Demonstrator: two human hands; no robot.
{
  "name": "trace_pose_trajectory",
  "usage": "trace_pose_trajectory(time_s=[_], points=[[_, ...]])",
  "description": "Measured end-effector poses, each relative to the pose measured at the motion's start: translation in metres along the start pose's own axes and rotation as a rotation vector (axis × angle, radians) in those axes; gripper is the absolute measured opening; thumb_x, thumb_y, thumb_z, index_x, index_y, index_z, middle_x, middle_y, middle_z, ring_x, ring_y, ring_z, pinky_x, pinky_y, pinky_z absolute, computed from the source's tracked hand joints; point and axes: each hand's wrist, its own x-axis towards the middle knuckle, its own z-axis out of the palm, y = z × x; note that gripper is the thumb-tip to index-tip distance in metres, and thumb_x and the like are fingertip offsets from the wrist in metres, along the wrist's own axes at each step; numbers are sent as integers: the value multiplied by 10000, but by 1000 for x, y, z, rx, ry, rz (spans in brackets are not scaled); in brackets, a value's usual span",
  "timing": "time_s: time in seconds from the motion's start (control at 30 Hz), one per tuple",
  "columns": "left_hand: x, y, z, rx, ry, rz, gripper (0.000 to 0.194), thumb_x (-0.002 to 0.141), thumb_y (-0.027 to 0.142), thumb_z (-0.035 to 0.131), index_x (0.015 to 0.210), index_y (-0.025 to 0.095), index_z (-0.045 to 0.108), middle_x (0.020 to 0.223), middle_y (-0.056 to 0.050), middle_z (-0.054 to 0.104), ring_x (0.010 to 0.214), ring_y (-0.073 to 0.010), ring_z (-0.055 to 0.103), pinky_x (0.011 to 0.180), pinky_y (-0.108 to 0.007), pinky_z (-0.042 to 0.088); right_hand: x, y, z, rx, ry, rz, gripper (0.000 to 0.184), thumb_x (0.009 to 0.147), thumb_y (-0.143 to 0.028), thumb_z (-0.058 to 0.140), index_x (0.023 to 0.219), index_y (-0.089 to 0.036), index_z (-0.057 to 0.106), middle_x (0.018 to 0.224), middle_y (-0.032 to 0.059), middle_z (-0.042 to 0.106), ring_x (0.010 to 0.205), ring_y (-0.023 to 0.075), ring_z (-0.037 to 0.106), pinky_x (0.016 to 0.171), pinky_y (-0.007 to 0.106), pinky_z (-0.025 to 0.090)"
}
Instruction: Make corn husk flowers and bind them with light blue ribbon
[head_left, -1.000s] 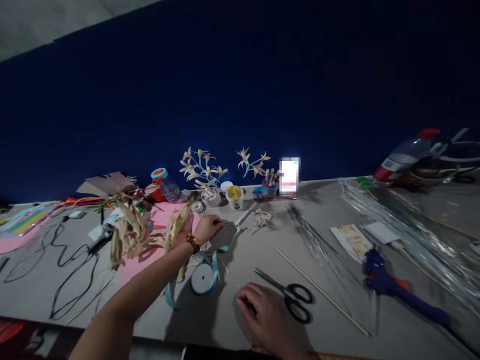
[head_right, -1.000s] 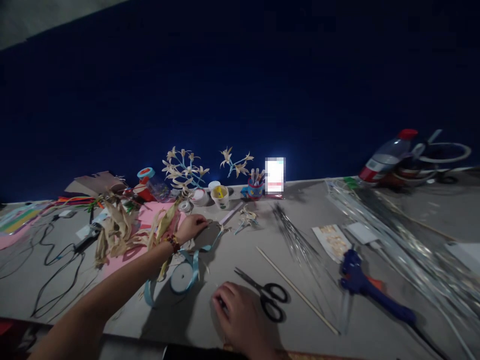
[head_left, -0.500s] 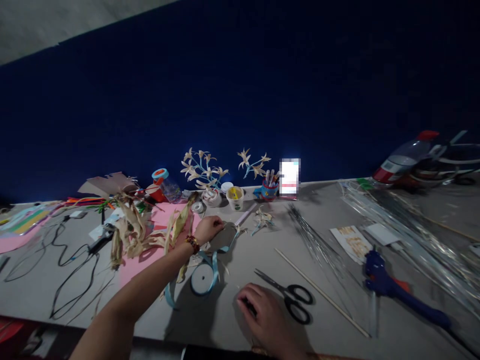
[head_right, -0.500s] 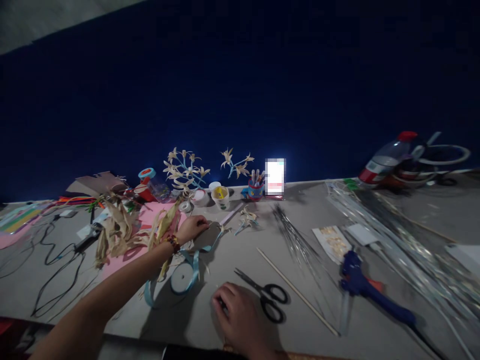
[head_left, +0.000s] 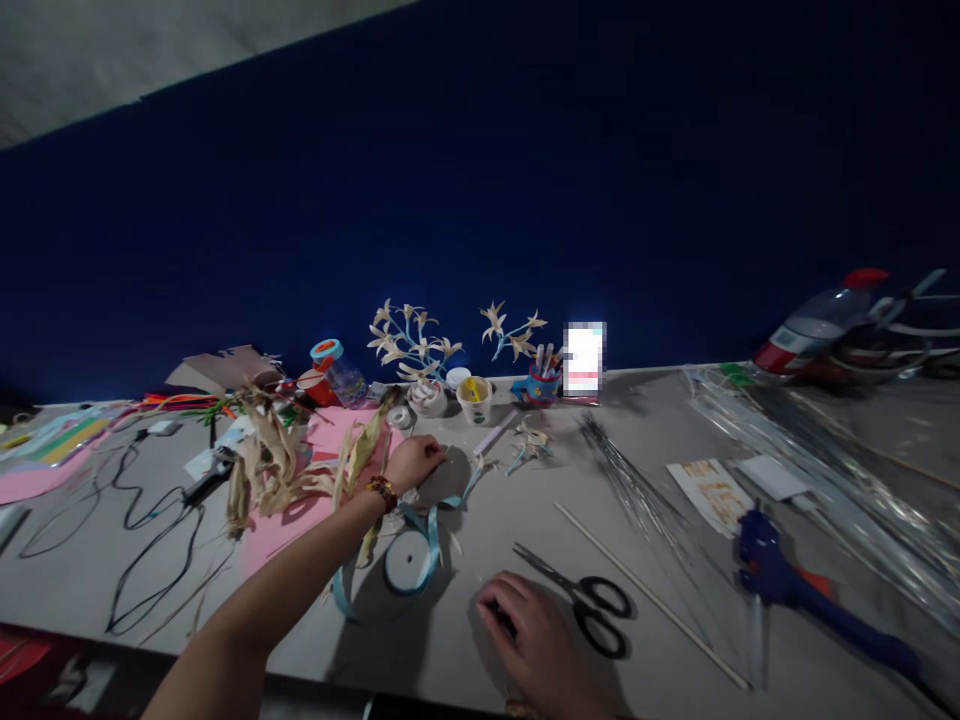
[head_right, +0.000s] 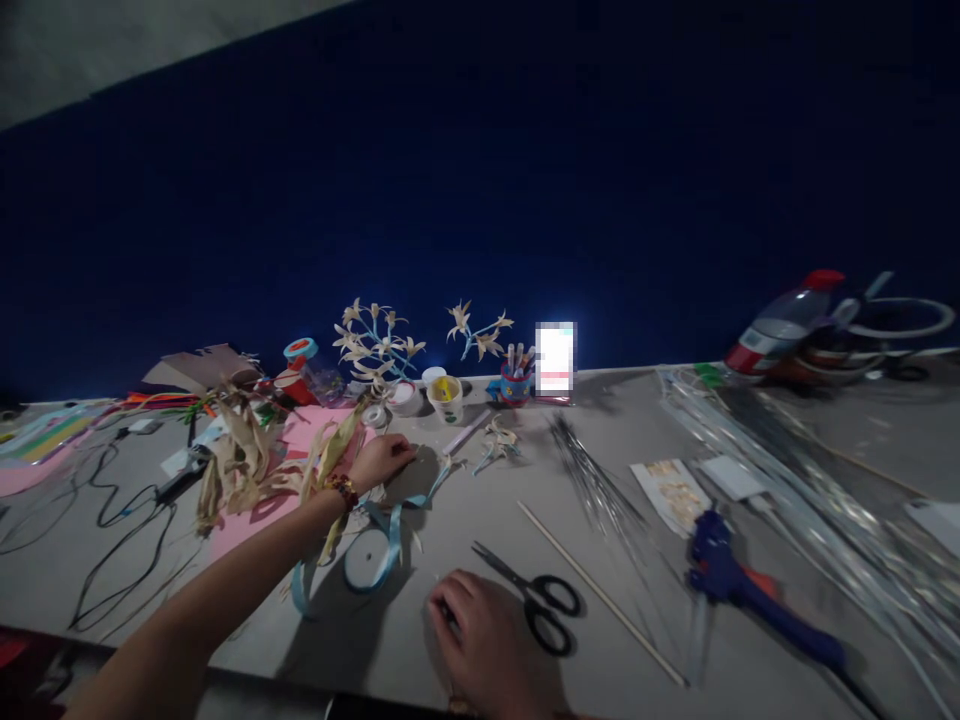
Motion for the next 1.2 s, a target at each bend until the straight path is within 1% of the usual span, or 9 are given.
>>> trace_pose_trajectory(time_s=[0.07, 0.17, 0.23, 0.37, 0.5, 0.73, 0.93, 1.03, 1.2], points=[[0, 2, 3, 12, -2, -23, 166, 831, 320, 689, 802, 159, 716, 823, -72, 720, 781, -207, 650, 705, -303, 485, 0, 0, 0, -4, 2, 3, 148, 944, -207, 496, 874, -219, 627, 877, 36, 679, 835, 188, 633, 735, 264, 460], [-2, 5, 6, 0, -7, -46, 232, 921, 331, 640, 1059, 149, 680, 1074, -93, 693, 938, -216, 661, 828, -381, 550, 0, -1, -1, -2, 3, 6, 145, 940, -201, 498, 873, -218, 626, 877, 35, 681, 836, 187, 637, 731, 261, 461], [-4, 8, 7, -34, 2, -51, 245, 938, 317, 626, 1112, 147, 656, 1129, -97, 671, 983, -224, 655, 863, -416, 555, 1, -2, -2, 6, 1, 6, 146, 939, -196, 495, 877, -219, 625, 876, 34, 682, 840, 185, 639, 737, 260, 465], [-12, 14, 3, -173, 53, -41, 102, 822, 240, 680, 766, 156, 686, 835, -71, 686, 844, -214, 623, 794, -332, 491, 1, -3, -2, 13, 6, 19, 154, 942, -206, 493, 872, -216, 629, 887, 41, 686, 850, 188, 638, 743, 263, 467], [-26, 23, -8, -412, 45, -28, 153, 777, 313, 678, 734, 166, 664, 733, -35, 654, 714, -180, 568, 677, -285, 434, 2, -3, -2, 55, 4, 20, 161, 945, -217, 488, 875, -213, 633, 884, 41, 683, 848, 187, 633, 751, 265, 467], [-74, 60, -36, -874, -167, -23, 316, 779, 461, 706, 791, 152, 642, 723, -26, 621, 685, -148, 548, 680, -265, 434, -1, -11, -15, 324, 130, 44, 174, 967, -276, 509, 877, -215, 644, 842, 37, 665, 797, 181, 627, 733, 271, 474], [-112, 99, -27, -1463, -526, -129, 298, 733, 379, 825, 729, 134, 656, 673, -32, 603, 679, -139, 546, 685, -247, 413, 23, -35, -41, 775, 333, 192, 155, 890, -372, 650, 920, -220, 657, 840, 23, 664, 706, 158, 589, 654, 261, 478], [-120, 112, -18, -1620, -546, -156, 309, 690, 362, 866, 708, 122, 672, 645, -23, 591, 649, -131, 534, 667, -244, 411, 36, -47, -52, 1004, 338, 235, 233, 820, -401, 738, 954, -226, 663, 800, -6, 622, 671, 136, 546, 606, 236, 455], [-125, 117, -7, -1685, -463, -158, 260, 670, 270, 889, 758, 124, 693, 728, -31, 647, 681, -124, 561, 678, -231, 412, 42, -56, -59, 1065, 336, 170, 158, 792, -331, 783, 853, -223, 685, 750, -35, 541, 662, 114, 479, 606, 225, 403]])
